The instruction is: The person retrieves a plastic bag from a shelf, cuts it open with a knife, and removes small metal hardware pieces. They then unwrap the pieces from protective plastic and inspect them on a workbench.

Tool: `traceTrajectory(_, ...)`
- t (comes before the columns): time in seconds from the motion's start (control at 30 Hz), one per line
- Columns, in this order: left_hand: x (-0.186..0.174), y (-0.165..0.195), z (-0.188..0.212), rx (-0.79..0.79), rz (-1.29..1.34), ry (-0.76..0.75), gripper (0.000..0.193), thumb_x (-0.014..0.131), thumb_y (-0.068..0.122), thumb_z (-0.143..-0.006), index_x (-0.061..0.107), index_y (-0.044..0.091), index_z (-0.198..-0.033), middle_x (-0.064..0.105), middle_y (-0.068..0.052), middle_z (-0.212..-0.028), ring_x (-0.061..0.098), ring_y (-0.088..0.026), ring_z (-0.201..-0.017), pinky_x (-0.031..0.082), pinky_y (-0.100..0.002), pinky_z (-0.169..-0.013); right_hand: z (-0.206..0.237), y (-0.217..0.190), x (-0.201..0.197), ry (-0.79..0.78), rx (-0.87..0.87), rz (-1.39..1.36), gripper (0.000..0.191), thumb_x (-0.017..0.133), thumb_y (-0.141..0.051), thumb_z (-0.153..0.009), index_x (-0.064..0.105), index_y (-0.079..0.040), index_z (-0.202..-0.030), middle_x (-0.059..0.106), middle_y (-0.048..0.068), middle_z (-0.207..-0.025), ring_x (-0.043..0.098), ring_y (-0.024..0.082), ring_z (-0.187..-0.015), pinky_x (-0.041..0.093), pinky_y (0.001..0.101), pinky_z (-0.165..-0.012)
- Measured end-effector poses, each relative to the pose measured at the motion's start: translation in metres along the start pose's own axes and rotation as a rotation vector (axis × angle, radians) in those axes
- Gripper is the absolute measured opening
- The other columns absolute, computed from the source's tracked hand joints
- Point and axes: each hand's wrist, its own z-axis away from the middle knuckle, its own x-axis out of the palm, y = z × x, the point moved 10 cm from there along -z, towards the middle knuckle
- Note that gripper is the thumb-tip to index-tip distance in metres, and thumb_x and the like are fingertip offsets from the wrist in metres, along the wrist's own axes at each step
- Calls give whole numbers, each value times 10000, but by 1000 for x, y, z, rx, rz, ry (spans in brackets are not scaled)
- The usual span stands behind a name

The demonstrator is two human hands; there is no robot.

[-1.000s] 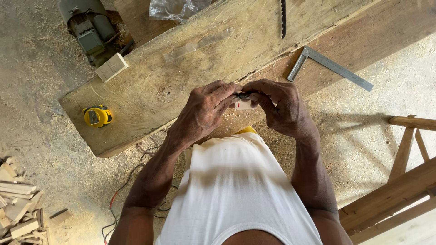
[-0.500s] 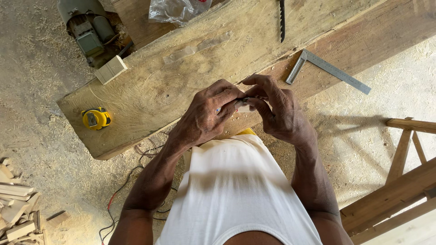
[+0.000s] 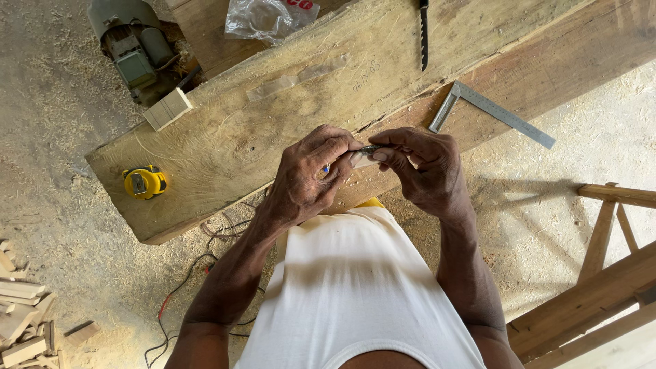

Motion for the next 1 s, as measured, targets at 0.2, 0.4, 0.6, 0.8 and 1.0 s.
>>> traceTrajectory(0.2, -1, -3, 1, -6, -30, -30, 119, 734, 36, -977, 704, 22, -1092, 708, -109, -1092, 749, -201, -891, 633, -313, -695, -2, -5, 4, -45, -43, -2, 142, 678, -72, -1031, 732, 31, -1114, 756, 96, -926, 712, 113, -767, 594, 242, -668)
traceTrajectory(0.4, -4, -4, 4, 16, -20, 2, 138, 717, 22, -974, 700, 17, -1111, 700, -107, -1103, 749, -212, -922, 642, -316, -723, -3, -1, 8, -31, -23, -47, 169, 673, -96, -1033, 725, 33, -1130, 750, 99, -947, 712, 114, -799, 603, 247, -691)
traceTrajectory(0.6, -3, -3, 4, 46, -27, 6, 141, 716, 6, -983, 687, 10, -1120, 687, -110, -1119, 747, -226, -961, 653, -315, -756, -3, 0, 10, -31, 1, -44, 180, 677, -121, -1034, 727, 33, -1111, 744, 91, -925, 702, 115, -789, 588, 252, -682)
traceTrajectory(0.8, 3, -2, 5, 52, 4, -28, 212, 672, -17, -991, 655, -14, -1202, 685, -157, -1186, 752, -250, -999, 676, -313, -799, -4, -10, 9, 14, -68, 54, 164, 681, -113, -1035, 724, 37, -1085, 737, 101, -896, 718, 128, -763, 579, 252, -651)
traceTrajectory(1.0, 8, -4, 4, 22, -1, -35, 202, 692, 41, -1010, 659, 0, -1205, 729, -173, -1136, 775, -265, -987, 671, -323, -801, -2, -19, 7, 44, -159, 54, 154, 661, -104, -1059, 721, 30, -1106, 740, 112, -935, 728, 144, -793, 587, 254, -659)
